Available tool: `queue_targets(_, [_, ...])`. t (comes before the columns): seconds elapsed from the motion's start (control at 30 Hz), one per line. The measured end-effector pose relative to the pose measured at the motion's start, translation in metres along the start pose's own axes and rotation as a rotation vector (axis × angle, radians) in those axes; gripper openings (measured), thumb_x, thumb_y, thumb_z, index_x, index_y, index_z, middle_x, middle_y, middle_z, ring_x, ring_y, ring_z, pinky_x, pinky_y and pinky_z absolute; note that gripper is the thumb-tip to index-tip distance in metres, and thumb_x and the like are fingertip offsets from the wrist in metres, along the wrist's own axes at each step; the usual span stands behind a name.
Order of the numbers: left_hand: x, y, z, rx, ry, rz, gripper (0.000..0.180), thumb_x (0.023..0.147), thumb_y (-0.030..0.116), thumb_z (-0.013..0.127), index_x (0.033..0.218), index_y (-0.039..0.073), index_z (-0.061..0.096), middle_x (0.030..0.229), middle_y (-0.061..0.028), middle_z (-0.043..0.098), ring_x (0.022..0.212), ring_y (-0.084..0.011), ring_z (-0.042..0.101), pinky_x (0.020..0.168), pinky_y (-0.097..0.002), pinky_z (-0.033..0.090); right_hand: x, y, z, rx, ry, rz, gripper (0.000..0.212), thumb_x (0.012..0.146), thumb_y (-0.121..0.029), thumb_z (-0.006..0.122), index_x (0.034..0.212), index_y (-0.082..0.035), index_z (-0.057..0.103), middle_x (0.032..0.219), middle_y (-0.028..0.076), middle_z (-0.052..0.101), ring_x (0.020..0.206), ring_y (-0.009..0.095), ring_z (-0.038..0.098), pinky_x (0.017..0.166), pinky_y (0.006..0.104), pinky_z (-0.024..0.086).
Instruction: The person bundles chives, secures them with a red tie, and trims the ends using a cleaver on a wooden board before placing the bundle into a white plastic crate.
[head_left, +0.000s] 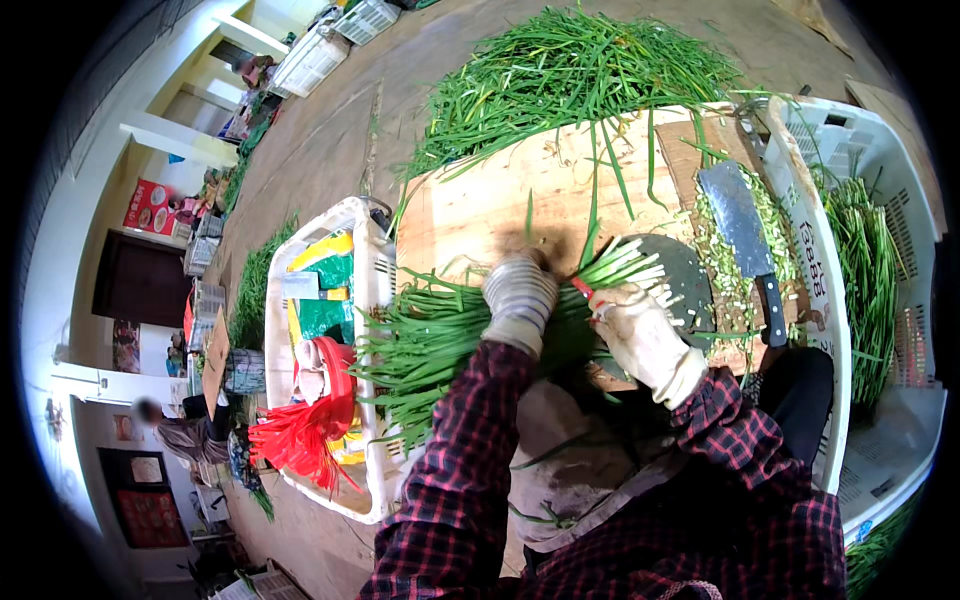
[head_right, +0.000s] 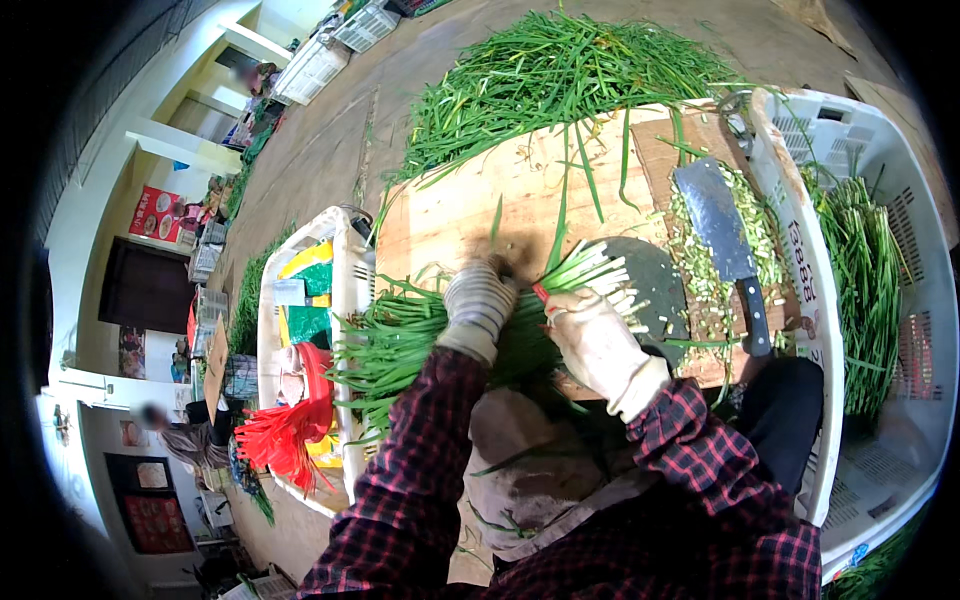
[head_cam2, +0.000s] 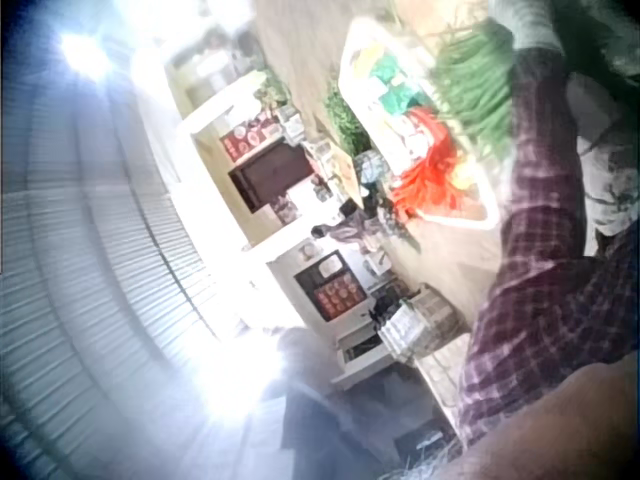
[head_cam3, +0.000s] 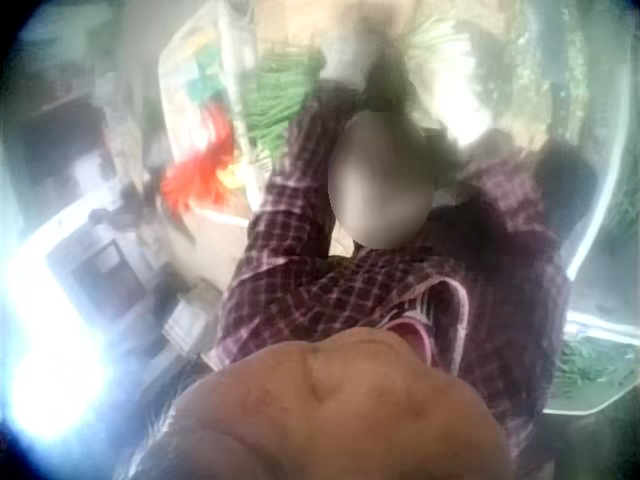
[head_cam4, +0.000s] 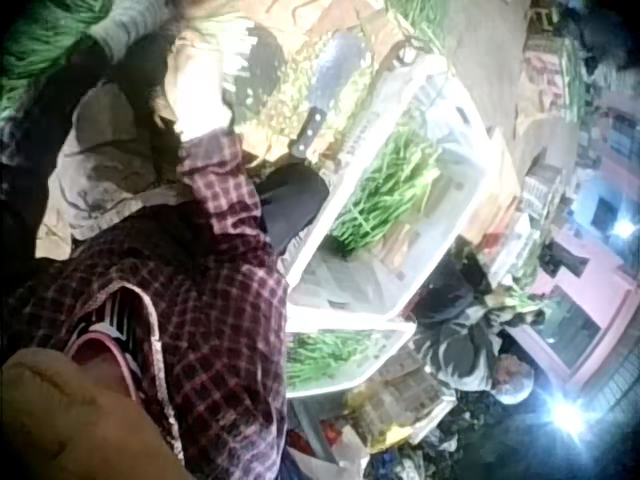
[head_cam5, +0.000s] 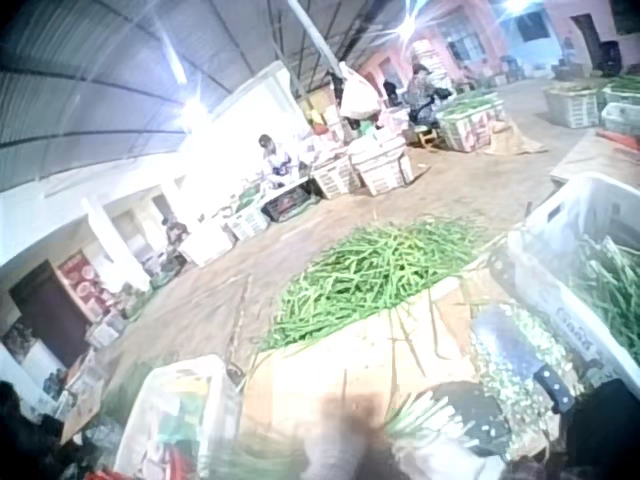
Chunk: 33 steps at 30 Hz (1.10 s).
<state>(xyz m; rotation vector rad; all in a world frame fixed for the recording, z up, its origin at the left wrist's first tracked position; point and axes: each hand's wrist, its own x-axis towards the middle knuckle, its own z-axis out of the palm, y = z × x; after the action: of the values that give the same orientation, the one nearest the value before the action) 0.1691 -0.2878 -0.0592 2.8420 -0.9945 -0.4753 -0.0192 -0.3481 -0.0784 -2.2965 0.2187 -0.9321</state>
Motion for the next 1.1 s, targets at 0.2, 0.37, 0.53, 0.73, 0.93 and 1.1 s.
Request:
queue_targets(0.2, [-0.029, -0.022, -0.039, 0.465, 0.335, 0.159, 0.05, 0.075, 0.03, 0.073, 0.123, 0.025, 0.058, 0.136, -0.0126, 0.045, 0.127, -0.0357, 0.04, 0.102, -0.0567, 0.034, 0.003, 0.0, 0.009, 0.729, -0.137, 0.644, 0.008, 0.071, 0.004, 0.058, 0.078, -0.001, 0.058, 0.076, 0.017, 0.058, 0.077, 0.036, 0.058, 0.069, 0.0424, 0.048])
queue_targets(0.37, [-0.058, -0.008, -0.058, 0.047, 0.03, 0.528, 0.079, 0.067, 0.04, 0.08, 0.137, 0.019, 0.047, 0.151, -0.0144, 0.032, 0.141, -0.0382, 0.024, 0.109, -0.0602, 0.026, 0.007, 0.01, -0.001, 0.022, 0.004, -0.085, 0.006, 0.07, 0.004, 0.059, 0.074, -0.001, 0.059, 0.072, 0.017, 0.059, 0.074, 0.038, 0.059, 0.067, 0.0436, 0.049])
queue_targets(0.53, [-0.056, 0.016, -0.017, 0.143, -0.176, 0.477, 0.104, 0.055, 0.041, 0.086, 0.143, 0.018, 0.034, 0.143, -0.0144, 0.045, 0.136, -0.0348, 0.037, 0.112, -0.0607, 0.019, 0.022, -0.002, 0.004, -0.074, -0.075, -0.027, 0.008, 0.07, -0.004, 0.066, 0.07, -0.001, 0.058, 0.078, 0.017, 0.062, 0.078, 0.037, 0.061, 0.07, 0.0418, 0.05])
queue_targets(0.73, [-0.019, -0.009, 0.017, -0.14, -0.14, 0.533, 0.087, 0.05, 0.034, 0.091, 0.125, 0.008, 0.054, 0.115, -0.0181, 0.064, 0.109, -0.0367, 0.06, 0.092, -0.0398, 0.048, 0.024, 0.006, 0.005, 0.205, 0.045, 0.103, 0.016, 0.075, -0.003, 0.072, 0.088, 0.003, 0.066, 0.109, 0.02, 0.065, 0.094, 0.032, 0.064, 0.077, 0.036, 0.051])
queue_targets(0.93, [-0.006, -0.028, 0.019, -0.733, -0.46, 0.477, 0.078, 0.069, 0.027, 0.085, 0.134, 0.005, 0.049, 0.123, -0.0094, 0.061, 0.123, -0.0219, 0.049, 0.105, -0.0365, 0.037, 0.014, 0.023, 0.013, 0.211, 0.104, 0.271, 0.017, 0.067, -0.001, 0.077, 0.08, 0.004, 0.067, 0.094, 0.017, 0.068, 0.081, 0.03, 0.066, 0.071, 0.0356, 0.053])
queue_targets(1.1, [0.015, -0.04, 0.031, -1.025, -0.567, 0.493, 0.061, 0.087, 0.05, 0.061, 0.123, 0.001, 0.059, 0.123, -0.0167, 0.062, 0.12, -0.0284, 0.054, 0.096, -0.039, 0.042, 0.02, 0.022, 0.022, 0.159, 0.067, 0.237, 0.018, 0.066, -0.002, 0.077, 0.076, 0.004, 0.064, 0.091, 0.018, 0.066, 0.083, 0.033, 0.064, 0.073, 0.0366, 0.052])
